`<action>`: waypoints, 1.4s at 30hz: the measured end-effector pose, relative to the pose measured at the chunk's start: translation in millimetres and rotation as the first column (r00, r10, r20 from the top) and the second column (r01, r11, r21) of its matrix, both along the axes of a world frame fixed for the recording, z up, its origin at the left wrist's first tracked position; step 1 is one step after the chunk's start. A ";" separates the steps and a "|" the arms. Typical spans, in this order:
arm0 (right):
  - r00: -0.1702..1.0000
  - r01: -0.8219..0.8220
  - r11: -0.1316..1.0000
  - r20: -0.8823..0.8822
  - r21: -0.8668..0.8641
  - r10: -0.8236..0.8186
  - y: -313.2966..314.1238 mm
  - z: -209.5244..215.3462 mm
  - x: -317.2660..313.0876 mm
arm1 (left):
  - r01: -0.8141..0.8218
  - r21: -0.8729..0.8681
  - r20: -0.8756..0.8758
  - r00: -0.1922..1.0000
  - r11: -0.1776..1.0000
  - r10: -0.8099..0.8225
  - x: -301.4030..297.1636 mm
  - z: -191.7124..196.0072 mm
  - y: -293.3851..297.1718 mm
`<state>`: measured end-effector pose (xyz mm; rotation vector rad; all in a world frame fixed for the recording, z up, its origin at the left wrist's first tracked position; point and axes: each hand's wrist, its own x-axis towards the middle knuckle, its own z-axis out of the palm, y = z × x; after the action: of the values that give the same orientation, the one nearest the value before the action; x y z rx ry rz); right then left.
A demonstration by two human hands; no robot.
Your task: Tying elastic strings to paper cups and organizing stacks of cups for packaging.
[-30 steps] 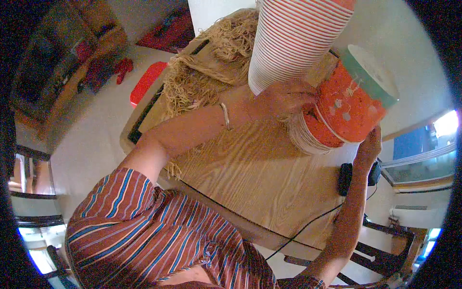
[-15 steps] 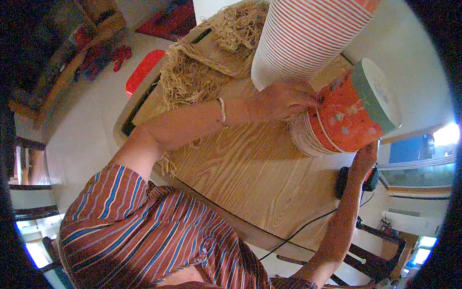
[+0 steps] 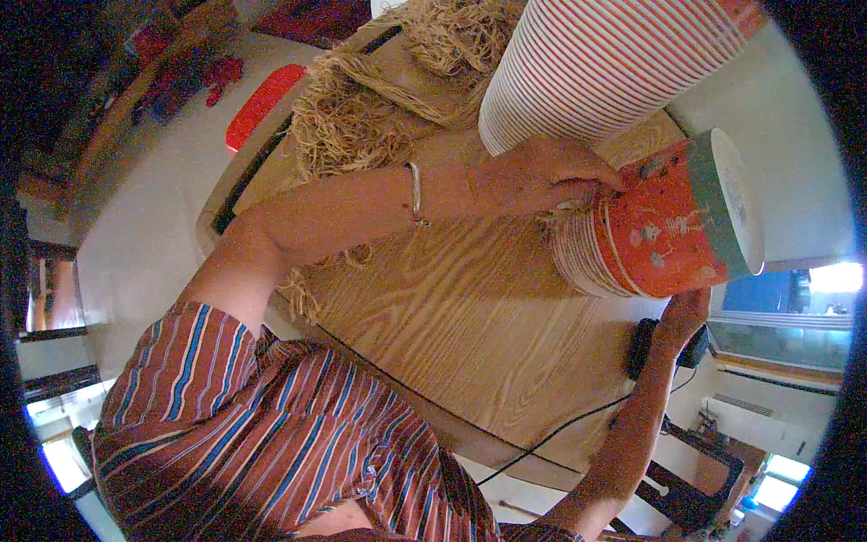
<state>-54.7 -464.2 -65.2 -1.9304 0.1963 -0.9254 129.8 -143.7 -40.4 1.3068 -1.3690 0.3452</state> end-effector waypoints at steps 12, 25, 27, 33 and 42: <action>0.994 0.071 0.997 -0.082 -0.035 -0.074 -4.4 -1.5 -2.2 | 0.010 0.010 0.013 1.000 1.000 -0.010 -5.1 4.8 2.9; 0.996 0.076 0.990 -0.045 -0.117 -0.081 -13.3 -10.9 1.0 | -0.007 0.104 -0.034 0.999 0.995 0.011 -6.8 -0.5 1.7; 0.997 0.068 0.997 -0.020 -0.040 -0.069 -13.7 -11.2 1.8 | 0.018 0.073 -0.070 0.997 0.997 -0.013 -8.2 0.3 1.8; 0.983 0.098 0.979 -0.138 -0.180 -0.124 -16.3 -3.0 -0.2 | -0.052 0.115 -0.031 0.998 0.992 0.056 -10.1 -0.5 0.7; 0.981 0.090 0.982 -0.154 -0.168 -0.116 -17.5 -10.3 0.6 | -0.109 0.059 0.030 0.994 0.992 0.107 -11.7 -2.1 -0.1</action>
<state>-54.1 -481.7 -75.5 -2.1647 0.3293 -0.8722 118.1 -143.7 -42.5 1.4347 -1.3429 0.3980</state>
